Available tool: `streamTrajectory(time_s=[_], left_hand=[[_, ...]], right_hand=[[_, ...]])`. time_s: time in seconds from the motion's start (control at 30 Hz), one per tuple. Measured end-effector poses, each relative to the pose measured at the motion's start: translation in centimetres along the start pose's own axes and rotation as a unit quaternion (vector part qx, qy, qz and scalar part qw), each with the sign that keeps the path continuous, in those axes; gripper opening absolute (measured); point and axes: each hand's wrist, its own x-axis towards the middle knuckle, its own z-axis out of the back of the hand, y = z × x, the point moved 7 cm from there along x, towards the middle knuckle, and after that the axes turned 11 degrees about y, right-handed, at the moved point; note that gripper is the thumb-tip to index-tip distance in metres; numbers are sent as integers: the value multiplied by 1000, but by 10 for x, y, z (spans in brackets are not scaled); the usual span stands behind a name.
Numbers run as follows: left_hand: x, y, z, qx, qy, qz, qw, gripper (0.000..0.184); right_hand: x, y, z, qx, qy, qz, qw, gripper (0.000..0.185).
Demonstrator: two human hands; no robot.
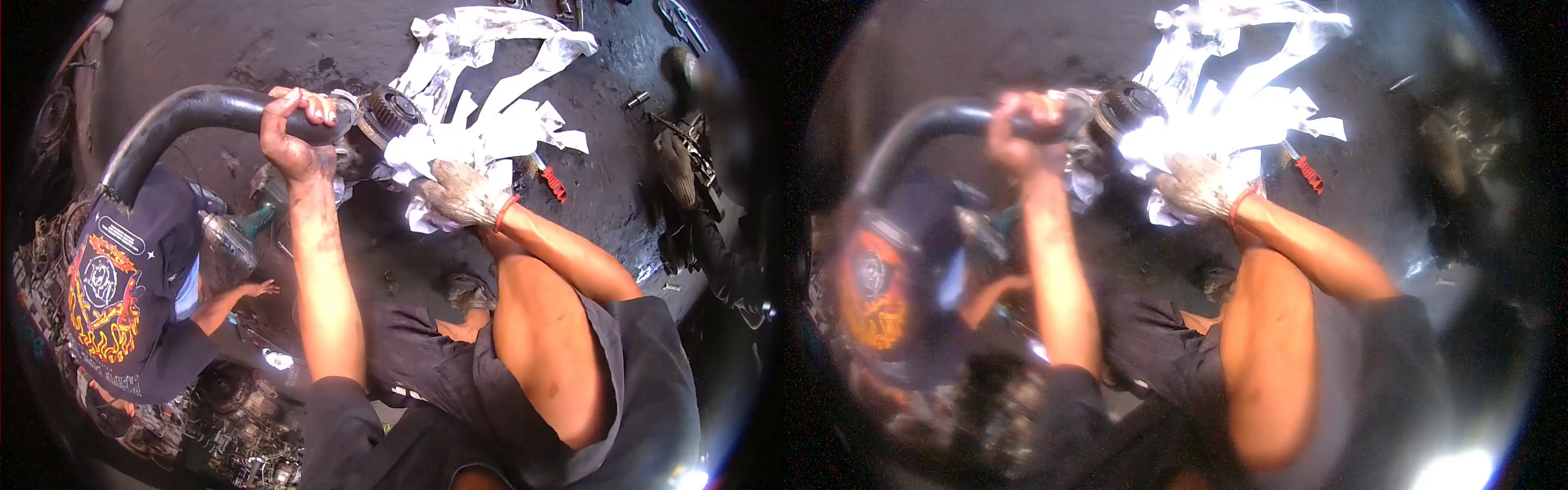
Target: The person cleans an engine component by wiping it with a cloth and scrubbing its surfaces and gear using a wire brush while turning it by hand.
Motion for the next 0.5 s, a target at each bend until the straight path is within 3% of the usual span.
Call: streamTrajectory(time_s=[0.1,0.2,0.33,0.43,0.5], left_hand=[[4,-1,-6,-8,7,11,1000,13],[8,-1,-2,-9,5,6,1000,13],[11,2,-6,-5,4,8,1000,13],[16,5,-7,-12,19,10,1000,13],[14,6,-2,-5,9,7,1000,12]], right_hand=[[6,-18,-15,0,34,-33,999,40],[12,-26,-9,41,-45,-33,998,38],[20,-19,3,18,-52,-41,998,33],[30,-3,0,-105,18,-38,994,32],[38,0,3,-88,42,-55,994,33]])
